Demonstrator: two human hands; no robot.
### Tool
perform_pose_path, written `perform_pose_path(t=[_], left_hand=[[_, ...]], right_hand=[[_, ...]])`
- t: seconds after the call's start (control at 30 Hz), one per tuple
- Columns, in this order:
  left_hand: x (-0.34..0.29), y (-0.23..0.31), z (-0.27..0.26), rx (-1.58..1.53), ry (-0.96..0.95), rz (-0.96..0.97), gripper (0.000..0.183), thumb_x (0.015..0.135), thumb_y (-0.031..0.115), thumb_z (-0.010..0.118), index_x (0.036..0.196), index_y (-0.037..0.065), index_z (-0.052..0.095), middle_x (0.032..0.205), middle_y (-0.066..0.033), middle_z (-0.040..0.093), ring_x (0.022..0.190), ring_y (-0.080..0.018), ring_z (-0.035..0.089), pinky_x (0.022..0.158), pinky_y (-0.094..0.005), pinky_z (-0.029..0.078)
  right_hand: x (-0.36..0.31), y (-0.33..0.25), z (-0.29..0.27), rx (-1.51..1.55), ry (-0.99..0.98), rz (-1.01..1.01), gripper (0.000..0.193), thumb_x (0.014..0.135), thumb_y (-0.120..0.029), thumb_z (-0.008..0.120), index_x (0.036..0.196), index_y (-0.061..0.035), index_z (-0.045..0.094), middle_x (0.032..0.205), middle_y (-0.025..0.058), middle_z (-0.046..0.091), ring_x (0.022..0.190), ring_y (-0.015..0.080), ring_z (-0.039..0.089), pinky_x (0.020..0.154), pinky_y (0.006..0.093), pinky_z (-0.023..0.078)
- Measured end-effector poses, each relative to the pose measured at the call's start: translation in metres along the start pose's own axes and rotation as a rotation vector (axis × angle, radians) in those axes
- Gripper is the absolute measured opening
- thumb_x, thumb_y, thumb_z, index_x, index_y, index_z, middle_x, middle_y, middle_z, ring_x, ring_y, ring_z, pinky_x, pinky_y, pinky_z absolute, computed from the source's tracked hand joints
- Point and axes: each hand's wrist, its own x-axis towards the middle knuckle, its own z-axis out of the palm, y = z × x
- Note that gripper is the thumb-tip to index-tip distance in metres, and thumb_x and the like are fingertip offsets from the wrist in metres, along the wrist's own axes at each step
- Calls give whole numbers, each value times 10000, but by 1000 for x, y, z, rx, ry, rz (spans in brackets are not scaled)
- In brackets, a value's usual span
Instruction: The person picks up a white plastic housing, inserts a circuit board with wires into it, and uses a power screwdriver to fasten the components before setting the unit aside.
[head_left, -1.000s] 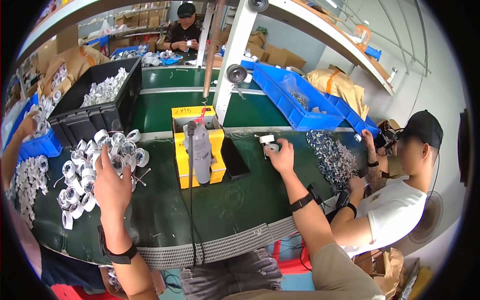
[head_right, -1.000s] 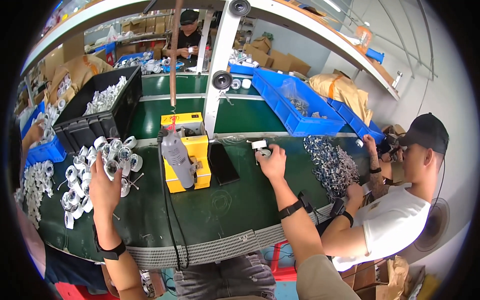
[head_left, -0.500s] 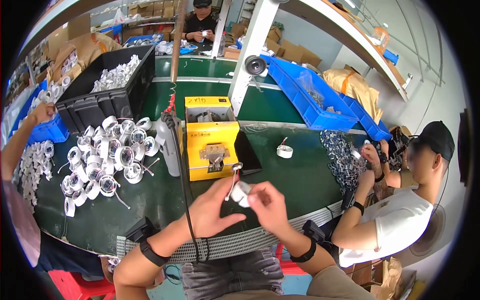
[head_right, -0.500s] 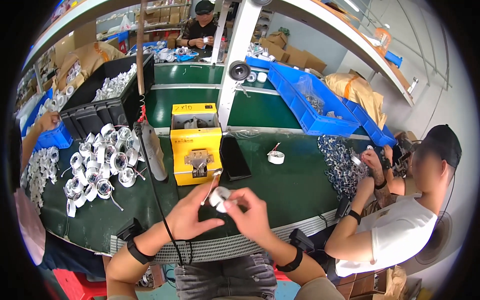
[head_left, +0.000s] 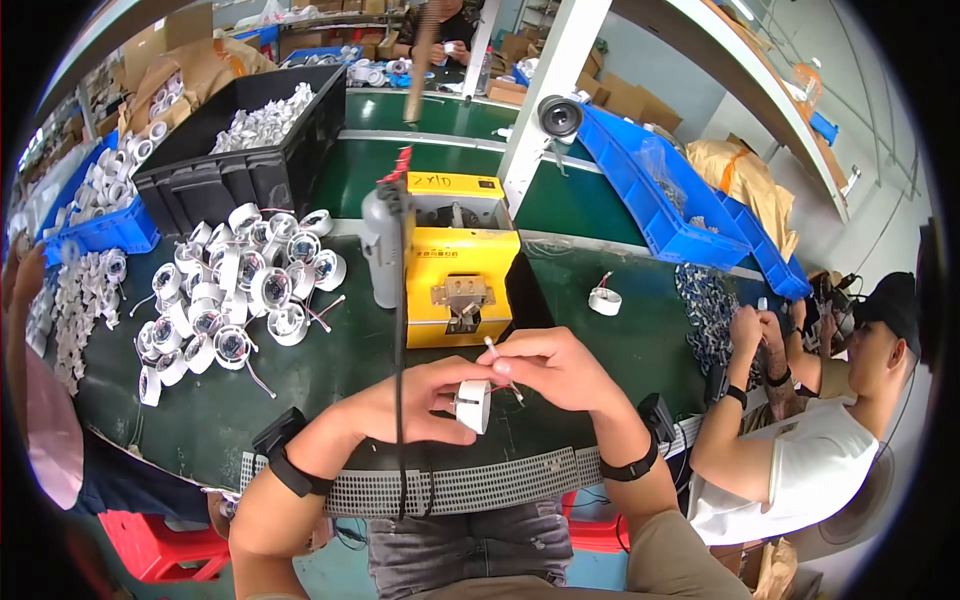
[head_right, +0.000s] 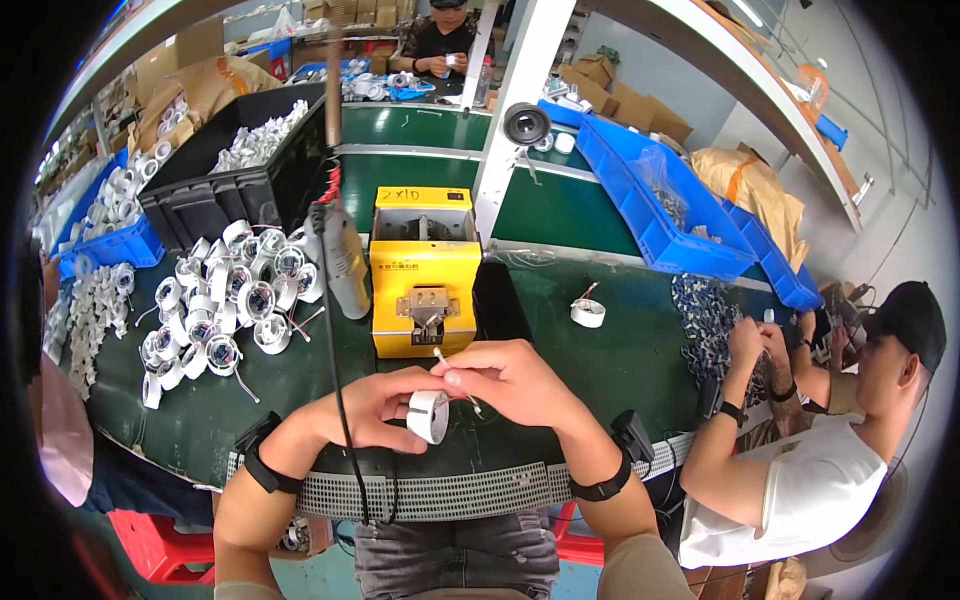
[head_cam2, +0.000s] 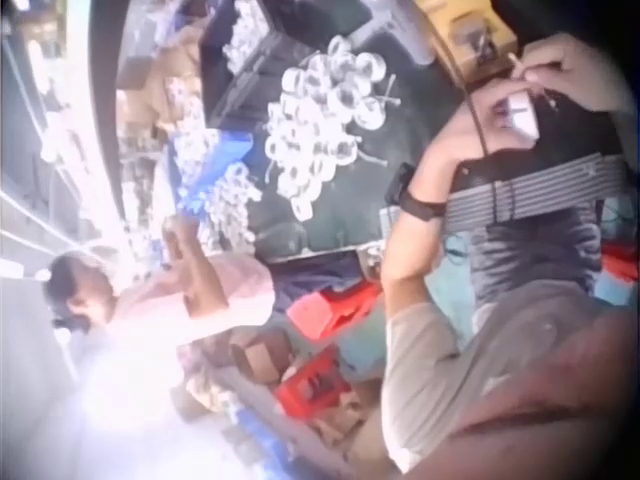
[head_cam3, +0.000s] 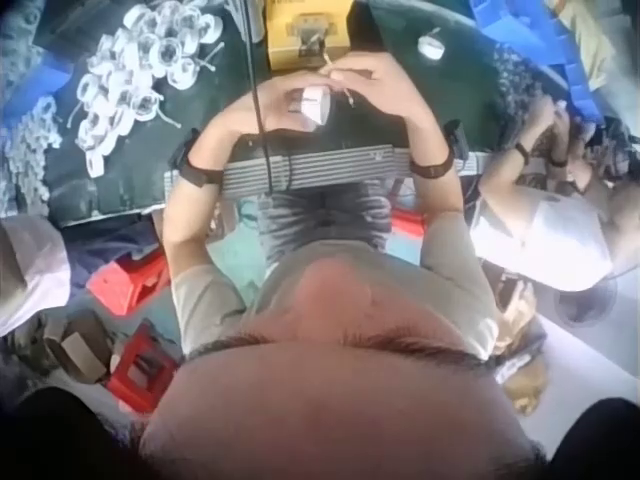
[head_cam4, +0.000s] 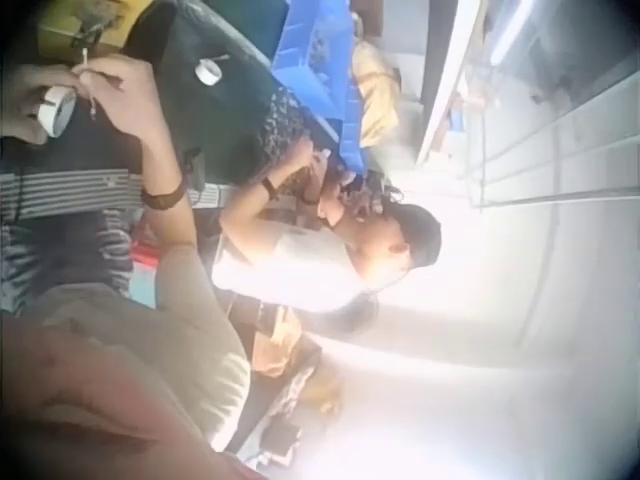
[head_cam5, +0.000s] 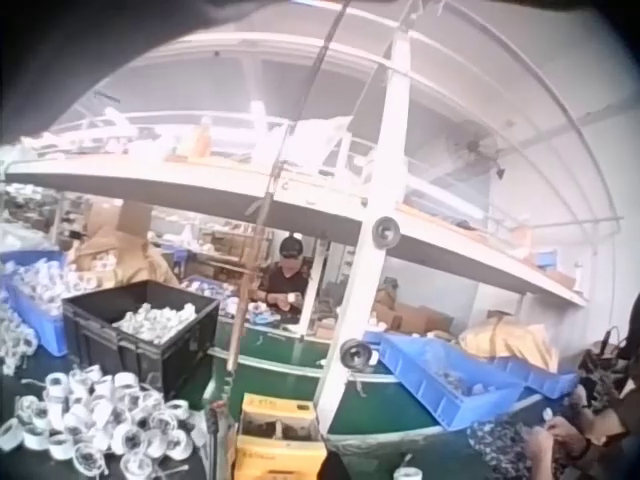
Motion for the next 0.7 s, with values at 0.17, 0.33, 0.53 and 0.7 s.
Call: perform_pose_path(t=[0.17, 0.33, 0.53, 0.7], left_hand=[[1, 6, -4, -365, 29, -82, 625, 818, 4, 672, 1380, 34, 400, 1303, -88, 498, 1197, -188, 490, 1022, -345, 399], [3, 0, -4, -595, 144, 46, 502, 967, 319, 489, 1378, 46, 392, 1256, -128, 529, 1119, -261, 549, 881, -383, 478], [11, -4, 1, -538, 232, -64, 473, 1013, 306, 386, 1388, 17, 368, 1183, -128, 571, 1012, -237, 601, 824, -358, 505], [12, -8, 5, -550, 233, -115, 428, 1017, 242, 406, 1382, 19, 395, 1154, -94, 583, 1010, -183, 602, 847, -340, 527]], right_hand=[[-9, 25, 10, 688, 163, 144, 198, 898, -95, 615, 976, 82, 657, 730, 82, 610, 657, 144, 581, 597, 282, 502], [-4, 27, 16, 378, 210, -49, 137, 856, -81, 664, 797, 42, 655, 681, 50, 557, 644, 130, 530, 591, 281, 426], [-2, 22, 29, -264, 326, -178, 140, 755, -70, 726, 686, -40, 608, 617, 12, 517, 628, 169, 493, 558, 312, 382], [-3, 16, 37, -396, 396, -270, 112, 733, -65, 738, 761, -51, 630, 653, 17, 504, 629, 167, 492, 574, 316, 404]])
